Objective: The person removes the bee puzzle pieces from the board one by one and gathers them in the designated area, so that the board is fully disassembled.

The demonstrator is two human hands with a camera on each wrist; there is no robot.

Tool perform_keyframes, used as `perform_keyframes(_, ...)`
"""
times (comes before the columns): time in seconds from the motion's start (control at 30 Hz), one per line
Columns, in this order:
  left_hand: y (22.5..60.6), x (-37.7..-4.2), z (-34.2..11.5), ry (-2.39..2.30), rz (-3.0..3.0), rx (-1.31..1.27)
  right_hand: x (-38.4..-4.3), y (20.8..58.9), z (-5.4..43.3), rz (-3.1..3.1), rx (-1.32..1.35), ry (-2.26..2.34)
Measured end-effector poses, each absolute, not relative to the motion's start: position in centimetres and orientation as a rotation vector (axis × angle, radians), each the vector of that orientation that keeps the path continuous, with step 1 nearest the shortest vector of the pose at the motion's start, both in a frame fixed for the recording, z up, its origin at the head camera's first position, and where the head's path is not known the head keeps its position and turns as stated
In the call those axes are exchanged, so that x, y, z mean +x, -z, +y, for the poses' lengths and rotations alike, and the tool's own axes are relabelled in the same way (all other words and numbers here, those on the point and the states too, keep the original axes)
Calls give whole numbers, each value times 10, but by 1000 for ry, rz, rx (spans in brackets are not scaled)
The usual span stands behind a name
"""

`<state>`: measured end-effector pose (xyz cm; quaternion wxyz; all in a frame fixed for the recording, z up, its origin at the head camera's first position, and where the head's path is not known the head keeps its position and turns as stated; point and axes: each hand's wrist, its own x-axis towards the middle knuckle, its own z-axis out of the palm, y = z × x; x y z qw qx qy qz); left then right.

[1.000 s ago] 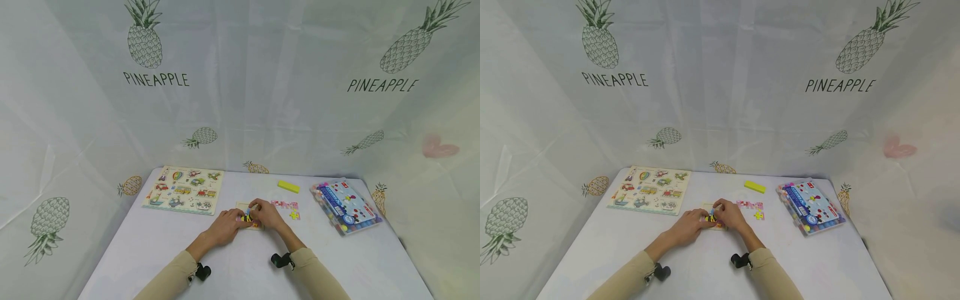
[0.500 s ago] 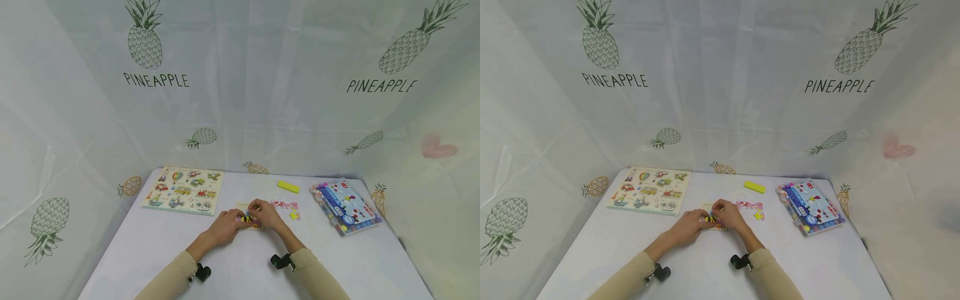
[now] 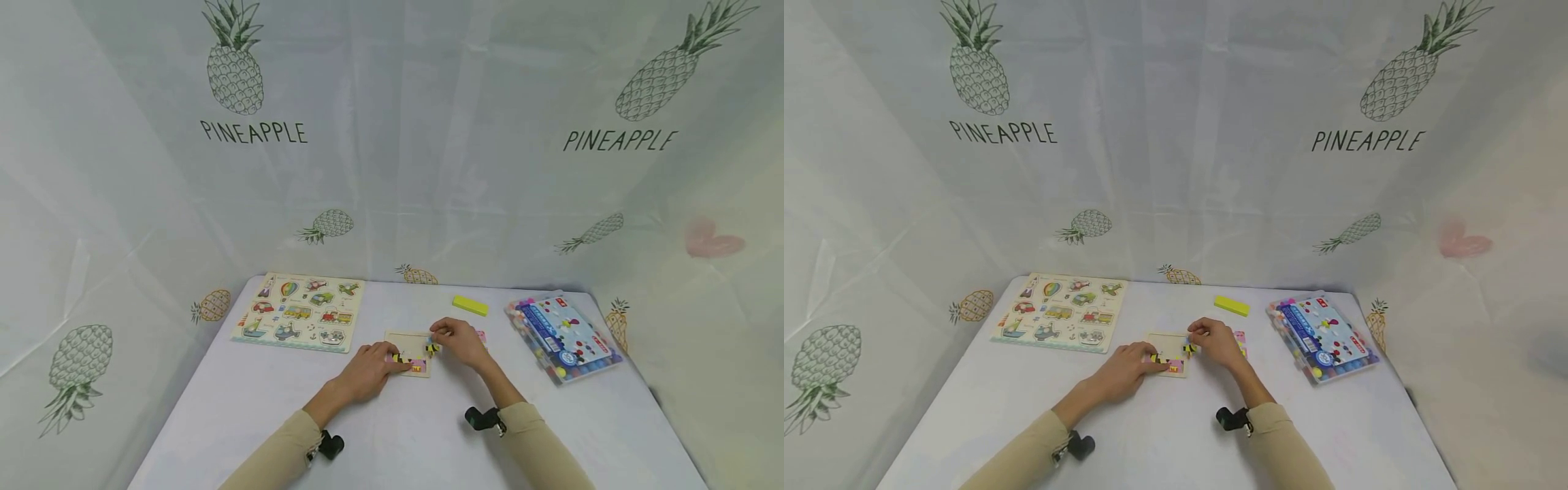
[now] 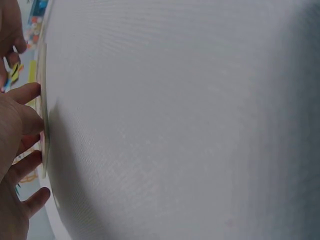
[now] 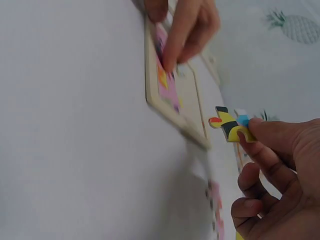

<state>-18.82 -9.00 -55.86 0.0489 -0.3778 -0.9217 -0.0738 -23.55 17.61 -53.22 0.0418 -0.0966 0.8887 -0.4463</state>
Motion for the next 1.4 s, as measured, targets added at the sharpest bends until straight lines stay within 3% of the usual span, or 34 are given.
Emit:
perform_keyframes(0.43,563,-190,-91,256,-2807,-1145,-231,531,230,2748,-74,1226)
perform_keyframes(1.4,564,-190,-91,222,-2810,-1152,-233,549,233,2916,-68,999)
